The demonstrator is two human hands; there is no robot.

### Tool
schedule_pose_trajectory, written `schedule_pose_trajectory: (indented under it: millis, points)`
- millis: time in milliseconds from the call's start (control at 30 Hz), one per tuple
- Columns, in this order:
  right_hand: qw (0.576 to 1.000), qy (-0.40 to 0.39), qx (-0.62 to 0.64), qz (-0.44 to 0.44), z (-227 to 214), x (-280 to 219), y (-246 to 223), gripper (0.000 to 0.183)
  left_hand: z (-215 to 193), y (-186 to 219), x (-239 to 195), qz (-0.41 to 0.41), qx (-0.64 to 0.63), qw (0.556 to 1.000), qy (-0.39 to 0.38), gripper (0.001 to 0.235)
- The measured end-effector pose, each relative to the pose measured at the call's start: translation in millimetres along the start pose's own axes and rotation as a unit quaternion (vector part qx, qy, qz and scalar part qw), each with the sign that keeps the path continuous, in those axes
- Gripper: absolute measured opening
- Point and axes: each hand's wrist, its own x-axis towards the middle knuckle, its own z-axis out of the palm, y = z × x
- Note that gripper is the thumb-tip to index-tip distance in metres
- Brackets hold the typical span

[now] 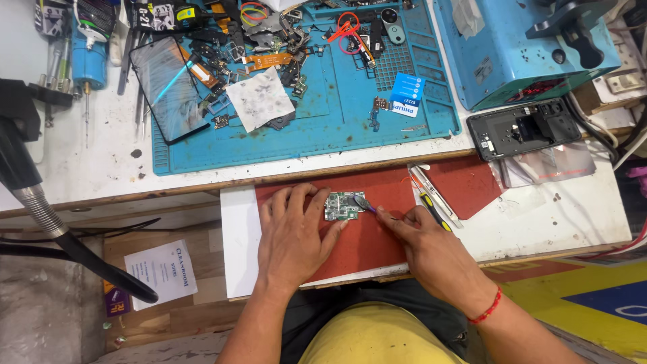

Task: The person uses a small brush to clean a circuit board placed on a red mat. They repeatedly brush the surface of the board, focusing on different areas, while the board remains stationary on the workbench.

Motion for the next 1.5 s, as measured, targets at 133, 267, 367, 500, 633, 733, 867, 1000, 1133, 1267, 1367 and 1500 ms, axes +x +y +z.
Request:
schedule_pose_trajectory:
  millis: [133,267,367,500,633,733,867,1000,1133,1267,1367,1500]
  points:
    - [0.998,0.030,-0.004,-0.047,10,7,-1,0.061,1,-2,0,-0.010,-0.011,1.000,-0.015,0.053]
    - [0.998,0.024,-0.021,-0.053,8,7,4,0.062,-1,0,2,-0.005,-0.009,1.000,-0.007,0.051]
    - [0.998,0.016,-0.040,-0.044,0,10,8,0.061,-2,0,1,0.000,-0.011,1.000,0.009,0.049]
    - [0.995,-0.048,-0.079,-0.027,8,24,2,0.067,-1,0,0,-0.010,-0.014,1.000,0.005,0.049]
    - [0.996,-0.008,-0.076,-0.055,-3,26,9,0.062,-2,1,2,-0.004,-0.005,1.000,0.012,0.050]
    - [0.996,0.000,-0.082,-0.031,-5,17,11,0.069,0,2,0,-0.008,0.002,1.000,0.008,0.049]
    - [0.997,0.026,-0.068,-0.021,-5,12,8,0.065,1,2,2,-0.001,0.002,1.000,0.007,0.048]
    - [1.000,0.014,-0.005,-0.007,-1,8,4,0.058,5,0,-4,0.031,-0.001,0.997,0.063,0.054]
    - [0.974,0.147,0.139,-0.103,26,-11,-6,0.048,21,15,-34,-0.007,-0.139,0.986,0.093,0.042]
    - [0.955,0.160,0.247,-0.044,53,-18,-25,0.040,44,50,-60,-0.180,-0.389,0.902,0.059,0.036]
    - [0.949,0.155,0.272,-0.043,49,-13,-29,0.030,48,52,-58,-0.268,-0.514,0.814,0.034,0.028]
    - [0.968,0.060,0.212,-0.117,18,4,-14,0.028,34,32,-44,-0.310,-0.528,0.790,-0.015,0.026]
